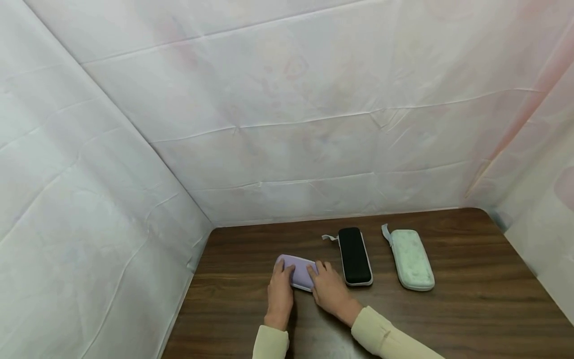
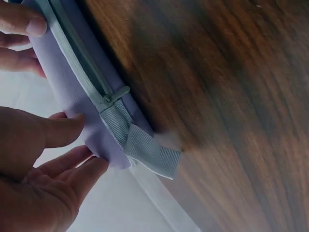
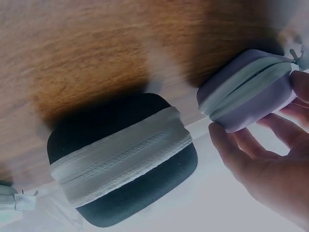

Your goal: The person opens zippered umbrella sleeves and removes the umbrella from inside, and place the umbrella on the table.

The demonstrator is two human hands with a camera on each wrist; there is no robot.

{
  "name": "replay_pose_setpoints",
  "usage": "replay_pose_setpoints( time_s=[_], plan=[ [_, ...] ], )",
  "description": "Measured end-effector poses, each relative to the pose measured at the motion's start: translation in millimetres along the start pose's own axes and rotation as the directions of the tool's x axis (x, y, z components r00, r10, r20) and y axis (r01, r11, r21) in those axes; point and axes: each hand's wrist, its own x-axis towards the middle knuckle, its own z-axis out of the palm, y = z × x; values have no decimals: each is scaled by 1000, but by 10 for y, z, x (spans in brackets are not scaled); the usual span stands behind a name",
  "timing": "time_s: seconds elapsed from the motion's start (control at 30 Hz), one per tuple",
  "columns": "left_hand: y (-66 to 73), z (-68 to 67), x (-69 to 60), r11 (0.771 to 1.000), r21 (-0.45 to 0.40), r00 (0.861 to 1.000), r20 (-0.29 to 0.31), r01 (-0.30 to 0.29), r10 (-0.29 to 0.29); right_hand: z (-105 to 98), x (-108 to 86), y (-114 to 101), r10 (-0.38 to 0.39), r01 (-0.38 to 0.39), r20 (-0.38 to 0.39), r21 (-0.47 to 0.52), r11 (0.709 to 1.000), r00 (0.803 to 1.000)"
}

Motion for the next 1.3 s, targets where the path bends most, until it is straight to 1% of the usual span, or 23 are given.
replay_pose_setpoints(
  time_s=[0.17,0.3,0.43,0.53,0.7,0.87,1.13,1.3],
  plan=[
    [-4,16,34,999,-30,1000,-2,-20,20,-22,-6,-29,3,-3,-6,-40,999,1000],
    [-14,23,34,999,-43,1000,20,-15,16,-56,-23,-58,6,-5,17,-54,999,1000],
    [-9,27,51,999,-42,999,47,-10,12,-121,-44,-91,4,-2,47,-46,999,999],
    [-2,37,66,999,-41,998,58,-5,7,-153,-60,-109,2,0,53,-45,999,999],
    [0,57,103,998,-59,998,64,3,1,-166,-76,-126,4,-1,41,-65,998,999],
    [0,62,130,997,-83,998,69,6,-1,-163,-88,-146,12,-11,29,-43,999,1000],
    [11,80,151,996,-84,997,78,33,-26,-149,-104,-165,23,-24,-18,-44,999,1000],
    [14,106,190,994,-109,997,80,18,-9,-129,-114,-171,24,-26,-31,-52,998,999]
  ],
)
